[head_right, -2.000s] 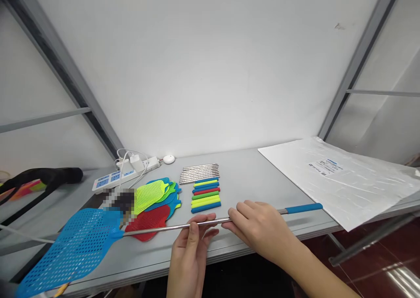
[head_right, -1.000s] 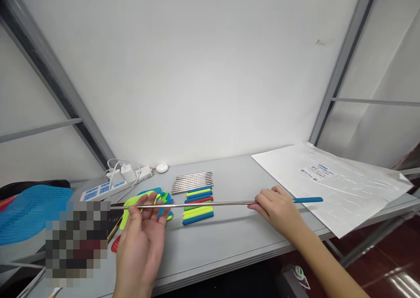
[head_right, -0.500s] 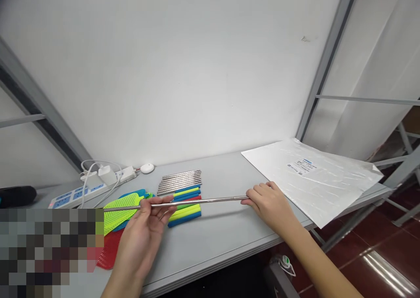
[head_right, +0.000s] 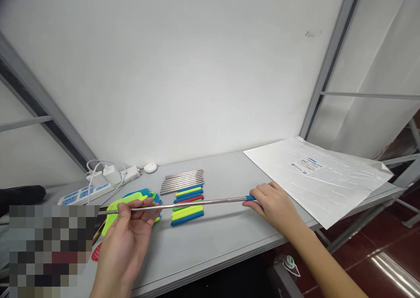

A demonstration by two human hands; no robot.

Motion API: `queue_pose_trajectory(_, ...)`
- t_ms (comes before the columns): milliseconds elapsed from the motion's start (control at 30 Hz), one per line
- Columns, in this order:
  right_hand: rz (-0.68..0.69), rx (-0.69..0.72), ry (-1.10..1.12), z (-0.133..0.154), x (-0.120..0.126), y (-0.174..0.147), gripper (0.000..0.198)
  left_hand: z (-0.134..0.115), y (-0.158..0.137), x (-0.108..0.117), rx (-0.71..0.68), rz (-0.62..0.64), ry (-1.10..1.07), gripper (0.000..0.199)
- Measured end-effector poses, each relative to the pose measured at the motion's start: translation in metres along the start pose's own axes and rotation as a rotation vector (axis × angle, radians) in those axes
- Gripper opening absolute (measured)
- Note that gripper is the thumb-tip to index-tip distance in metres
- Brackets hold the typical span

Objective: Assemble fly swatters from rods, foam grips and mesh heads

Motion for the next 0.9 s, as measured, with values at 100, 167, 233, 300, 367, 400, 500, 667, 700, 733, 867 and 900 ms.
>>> queue_pose_trajectory(100,0.008,-0.003,-0.006,-0.004,0.001,-0.003,0.020,0.001,-0.002,0.000,-0.001,-0.022,-0.020,0.032)
queue_pose_trajectory(167,0.014,-0.001,-0.012,-0.005,0.004,-0.005,0.020,0.005,-0.005,-0.001,0.023,-0.025,-0.036,0.033)
queue_pose_trajectory(233,0.003,0.005,-0.038,-0.005,0.010,-0.007,0.022,0.011,-0.008,-0.004,0.051,-0.025,-0.047,0.033)
queue_pose_trajectory(300,-0.022,0.009,-0.082,-0.001,0.017,-0.007,0.026,0.016,-0.011,-0.007,0.059,-0.023,-0.051,0.033)
queue_pose_trajectory(367,-0.039,0.021,-0.110,0.010,0.021,-0.006,0.030,0.023,-0.020,-0.015,0.062,0.006,-0.050,0.035)
queue_pose_trajectory(400,-0.038,0.033,-0.108,0.018,0.021,-0.005,0.031,0.027,-0.026,-0.022,0.077,0.044,-0.043,0.036)
queue_pose_trajectory(500,-0.012,0.065,-0.073,0.046,0.012,0.000,0.037,0.046,-0.052,-0.047,0.185,0.206,-0.010,0.039)
queue_pose_trajectory(667,0.011,0.043,-0.062,0.071,0.001,0.005,0.044,0.051,-0.073,-0.060,0.201,0.269,0.033,0.041)
queue_pose_trajectory(700,0.009,0.034,-0.067,0.072,0.001,0.005,0.044,0.051,-0.073,-0.061,0.204,0.277,0.040,0.042)
queue_pose_trajectory(733,0.006,0.024,-0.069,0.073,0.002,0.005,0.045,0.051,-0.073,-0.061,0.210,0.285,0.043,0.042)
queue_pose_trajectory(867,0.009,0.002,-0.018,0.079,0.001,0.004,0.042,0.059,-0.083,-0.070,0.237,0.347,0.050,0.043)
queue_pose_trajectory(900,0.012,0.004,0.006,0.081,0.000,0.005,0.041,0.064,-0.088,-0.074,0.251,0.382,0.050,0.044)
Point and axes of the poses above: each hand's wrist, its own y-axis towards the middle knuckle, its own x-axis out of the back of the hand, z = x × y, the point moved 7 cm from there along y, towards the middle knuckle, and after that the axes turned 2 degrees about -x, right-handed, at the moved point
